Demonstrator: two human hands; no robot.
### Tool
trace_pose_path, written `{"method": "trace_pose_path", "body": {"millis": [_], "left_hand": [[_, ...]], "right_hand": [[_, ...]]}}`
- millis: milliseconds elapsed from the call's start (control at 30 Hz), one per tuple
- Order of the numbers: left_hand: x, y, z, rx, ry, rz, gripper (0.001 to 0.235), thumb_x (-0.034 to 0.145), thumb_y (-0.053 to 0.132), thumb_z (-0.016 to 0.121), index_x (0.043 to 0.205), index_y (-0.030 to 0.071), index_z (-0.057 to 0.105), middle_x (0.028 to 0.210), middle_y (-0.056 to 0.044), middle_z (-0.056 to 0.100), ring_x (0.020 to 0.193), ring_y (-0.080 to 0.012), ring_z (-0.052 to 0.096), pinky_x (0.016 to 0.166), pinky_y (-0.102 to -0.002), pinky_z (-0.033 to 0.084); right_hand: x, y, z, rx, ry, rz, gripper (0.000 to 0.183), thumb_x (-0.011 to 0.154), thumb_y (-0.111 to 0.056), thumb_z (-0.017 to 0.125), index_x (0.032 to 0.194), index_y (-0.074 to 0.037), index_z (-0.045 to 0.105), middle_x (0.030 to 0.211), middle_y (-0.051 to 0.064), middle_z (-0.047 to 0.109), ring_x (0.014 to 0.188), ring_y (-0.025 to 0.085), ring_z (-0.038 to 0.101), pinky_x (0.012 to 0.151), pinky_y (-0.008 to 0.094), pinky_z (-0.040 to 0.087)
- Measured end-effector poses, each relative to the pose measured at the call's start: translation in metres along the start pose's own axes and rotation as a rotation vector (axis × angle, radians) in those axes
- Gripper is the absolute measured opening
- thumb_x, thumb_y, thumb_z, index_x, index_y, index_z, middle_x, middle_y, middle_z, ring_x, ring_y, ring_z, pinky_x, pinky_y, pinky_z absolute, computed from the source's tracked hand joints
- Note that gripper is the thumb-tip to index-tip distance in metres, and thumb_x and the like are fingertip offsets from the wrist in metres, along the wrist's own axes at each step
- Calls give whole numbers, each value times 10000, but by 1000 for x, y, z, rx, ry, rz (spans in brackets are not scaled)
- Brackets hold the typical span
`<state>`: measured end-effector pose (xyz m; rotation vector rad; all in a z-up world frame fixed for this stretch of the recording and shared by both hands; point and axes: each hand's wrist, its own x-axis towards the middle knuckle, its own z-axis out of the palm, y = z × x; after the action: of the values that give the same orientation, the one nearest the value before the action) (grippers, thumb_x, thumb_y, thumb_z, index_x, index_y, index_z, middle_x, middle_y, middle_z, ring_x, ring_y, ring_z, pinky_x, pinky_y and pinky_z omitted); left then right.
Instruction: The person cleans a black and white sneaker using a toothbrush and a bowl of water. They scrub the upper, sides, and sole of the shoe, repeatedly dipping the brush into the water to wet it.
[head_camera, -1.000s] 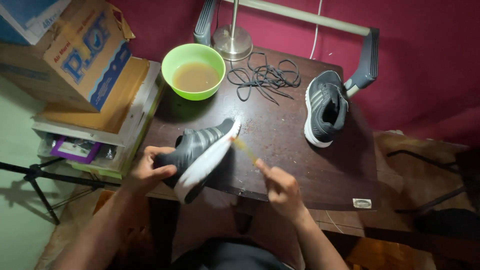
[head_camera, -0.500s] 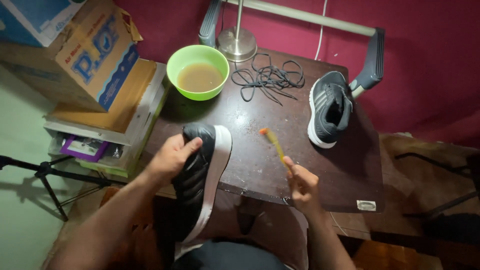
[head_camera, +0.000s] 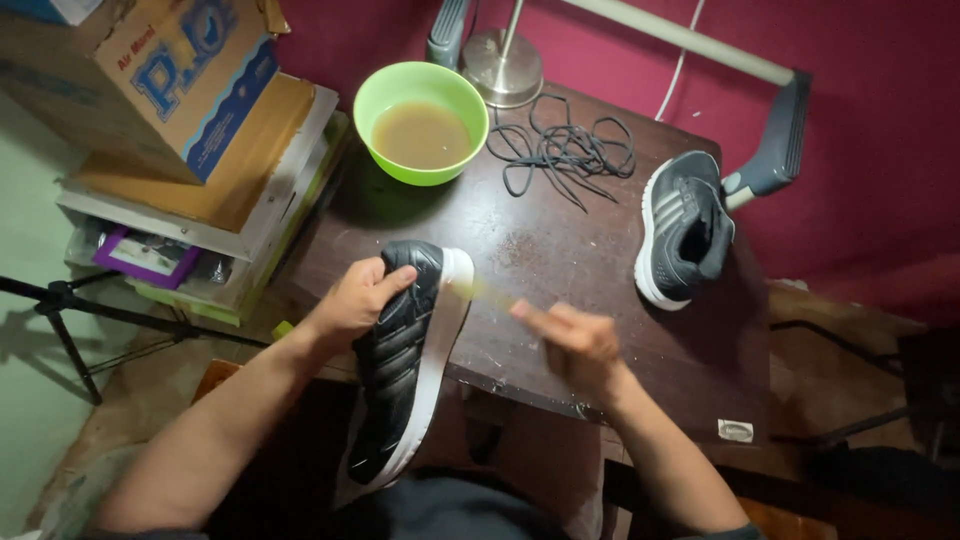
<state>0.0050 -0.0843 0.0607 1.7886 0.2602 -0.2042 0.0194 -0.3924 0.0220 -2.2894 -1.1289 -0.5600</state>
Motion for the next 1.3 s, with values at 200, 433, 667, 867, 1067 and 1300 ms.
{"method": "trace_pose_path", "body": {"millis": [200, 433, 667, 867, 1067, 1300], "left_hand": [[-4, 18, 0, -32, -85, -47, 387, 938, 386, 742, 726, 66, 694, 530, -56, 595, 507, -160, 547, 471, -306, 484], [-3, 1, -13, 60, -148, -26, 342, 913, 401, 745, 871, 62, 748, 665, -124, 682, 652, -227, 624, 664, -403, 544], [-15, -5, -24, -175, -510, 177, 118, 906, 136, 768, 931, 21, 762, 700, -11, 690, 649, -112, 607, 591, -275, 560], [-5, -22, -28, -208, -633, 187, 114, 923, 66, 723, 993, -13, 766, 768, -31, 717, 697, -119, 617, 625, -288, 568], [-7, -24, -28, -247, -631, 184, 289, 901, 213, 722, 1082, -13, 711, 1035, -20, 726, 961, -116, 650, 840, -277, 526], [-5, -20, -28, -277, -582, 97, 261, 900, 149, 712, 1095, -25, 723, 1004, -32, 742, 937, -130, 673, 813, -278, 541]], "right_hand": [[8, -16, -21, 151, -88, -25, 448, 905, -135, 487, 1242, -248, 759, 586, -17, 494, 457, 208, 578, 461, 297, 513], [15, 29, -25, -23, -40, 40, 480, 908, -105, 556, 1339, -253, 705, 560, 48, 511, 451, 243, 575, 467, 340, 482], [16, -8, -38, 448, -64, 221, 480, 877, 38, 491, 1261, -115, 735, 571, 106, 496, 464, 268, 482, 484, 332, 475], [-24, -15, -28, 599, -61, 309, 555, 779, 114, 532, 1246, -89, 753, 587, 111, 553, 471, 269, 513, 522, 334, 503], [-59, -14, -14, 643, -9, 242, 629, 826, 145, 462, 1400, -73, 602, 755, -1, 552, 604, 132, 479, 561, 265, 424], [-43, -53, -41, 371, -56, 199, 419, 1028, -198, 386, 1344, -109, 646, 715, -2, 497, 519, 128, 413, 495, 275, 357]]}}
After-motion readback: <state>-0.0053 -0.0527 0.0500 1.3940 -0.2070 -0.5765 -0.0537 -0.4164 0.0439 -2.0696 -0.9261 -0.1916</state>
